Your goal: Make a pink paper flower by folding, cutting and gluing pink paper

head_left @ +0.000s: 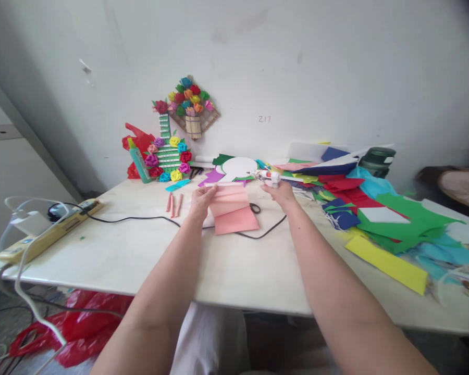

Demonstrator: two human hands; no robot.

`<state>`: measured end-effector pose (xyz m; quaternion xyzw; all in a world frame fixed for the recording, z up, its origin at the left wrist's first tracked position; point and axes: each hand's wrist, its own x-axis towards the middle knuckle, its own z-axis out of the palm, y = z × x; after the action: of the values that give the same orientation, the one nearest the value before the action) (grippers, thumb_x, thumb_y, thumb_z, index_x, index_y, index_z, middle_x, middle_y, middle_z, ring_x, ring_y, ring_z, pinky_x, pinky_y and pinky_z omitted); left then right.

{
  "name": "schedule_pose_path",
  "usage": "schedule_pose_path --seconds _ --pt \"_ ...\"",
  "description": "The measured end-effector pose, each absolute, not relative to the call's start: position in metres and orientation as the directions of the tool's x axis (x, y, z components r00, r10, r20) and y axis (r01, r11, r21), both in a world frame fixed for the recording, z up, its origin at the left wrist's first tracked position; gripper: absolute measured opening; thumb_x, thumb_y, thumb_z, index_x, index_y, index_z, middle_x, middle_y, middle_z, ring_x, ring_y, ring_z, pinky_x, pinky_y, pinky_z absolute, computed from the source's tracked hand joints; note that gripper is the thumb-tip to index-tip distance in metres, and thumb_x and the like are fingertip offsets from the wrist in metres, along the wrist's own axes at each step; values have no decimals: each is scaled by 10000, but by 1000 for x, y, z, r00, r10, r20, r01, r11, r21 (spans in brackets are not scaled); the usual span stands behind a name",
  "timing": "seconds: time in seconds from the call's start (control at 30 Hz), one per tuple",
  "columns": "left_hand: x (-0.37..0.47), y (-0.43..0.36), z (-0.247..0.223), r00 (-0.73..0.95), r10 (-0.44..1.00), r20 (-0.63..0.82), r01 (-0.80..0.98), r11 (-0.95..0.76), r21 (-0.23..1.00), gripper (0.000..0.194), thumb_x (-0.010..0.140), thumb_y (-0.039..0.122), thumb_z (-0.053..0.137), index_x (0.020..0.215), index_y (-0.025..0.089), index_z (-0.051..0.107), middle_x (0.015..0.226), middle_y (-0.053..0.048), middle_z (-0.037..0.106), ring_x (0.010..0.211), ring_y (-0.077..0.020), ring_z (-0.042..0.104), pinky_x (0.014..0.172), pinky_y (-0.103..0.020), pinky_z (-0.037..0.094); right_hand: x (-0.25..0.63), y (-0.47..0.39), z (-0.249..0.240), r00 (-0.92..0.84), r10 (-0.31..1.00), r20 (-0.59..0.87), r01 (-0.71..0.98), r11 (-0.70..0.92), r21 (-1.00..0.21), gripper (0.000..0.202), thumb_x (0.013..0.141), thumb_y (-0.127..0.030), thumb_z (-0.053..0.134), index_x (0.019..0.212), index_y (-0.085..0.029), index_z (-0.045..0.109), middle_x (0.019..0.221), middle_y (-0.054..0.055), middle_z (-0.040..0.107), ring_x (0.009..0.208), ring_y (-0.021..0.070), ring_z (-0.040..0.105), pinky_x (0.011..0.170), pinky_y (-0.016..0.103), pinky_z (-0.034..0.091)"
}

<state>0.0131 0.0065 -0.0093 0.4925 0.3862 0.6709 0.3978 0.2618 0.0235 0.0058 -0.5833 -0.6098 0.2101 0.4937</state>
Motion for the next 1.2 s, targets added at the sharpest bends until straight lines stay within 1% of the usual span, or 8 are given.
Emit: schedule_pose_path --seconds 0.1,0.17,0.23,0.5,0.67,0.83,1.03,1.2 --pt "12 8 -10 -194 916 352 -150 -383 912 316 564 417 725 620 129 607 524 -6 567 531 -121 525 497 -221 377 257 18 10 96 932 348 180 328 -927 301 561 -391 698 679 -147 569 501 -26 510 410 88 418 422 235 376" --pt "12 9 -11 -172 918 358 -166 -385 908 320 565 415 726 654 123 631 558 -18 596 545 -129 542 516 -230 396 254 13 14 40 939 343 72 340 -938 306 554 -385 715 600 -155 519 416 -57 431 357 66 350 384 227 347" --pt "12 10 -11 -148 919 365 -184 -388 903 326 571 414 724 690 119 651 595 -29 619 556 -133 555 537 -240 413 252 8 17 -16 944 330 33 331 -943 329 563 -396 720 565 -158 492 390 -62 410 336 57 334 365 222 334" --pt "14 6 -9 -138 910 390 -99 -405 909 350 587 439 711 721 117 681 638 -43 643 572 -138 565 532 -236 410 247 4 16 -141 951 274 109 290 -951 385 568 -455 728 562 -144 502 421 -42 460 323 43 353 309 192 273" --pt "14 8 -11 -124 898 423 -41 -430 902 337 618 446 691 737 131 680 689 -51 656 611 -145 581 533 -233 423 242 2 18 -152 954 258 142 279 -950 367 574 -441 730 584 -143 516 430 -38 479 313 39 351 293 184 270" --pt "16 9 -10 -138 884 446 -11 -452 892 333 596 446 706 713 137 666 621 -42 637 613 -164 593 522 -244 438 240 -1 20 -163 959 232 153 256 -954 330 598 -410 723 632 -140 537 440 -42 479 320 38 347 291 179 268" --pt "18 7 -7 -113 872 476 51 -473 879 284 636 417 684 694 142 642 663 -34 647 607 -133 579 528 -220 426 240 0 18 -166 960 227 147 252 -956 285 620 -364 714 679 -139 550 434 -51 466 335 42 353 307 174 274" --pt "19 4 -5 -133 863 487 103 -477 873 240 638 382 686 649 150 631 602 -14 619 588 -128 565 520 -215 411 239 -1 20 -147 968 204 173 228 -958 275 622 -357 713 675 -140 553 422 -52 453 332 47 351 302 179 270"
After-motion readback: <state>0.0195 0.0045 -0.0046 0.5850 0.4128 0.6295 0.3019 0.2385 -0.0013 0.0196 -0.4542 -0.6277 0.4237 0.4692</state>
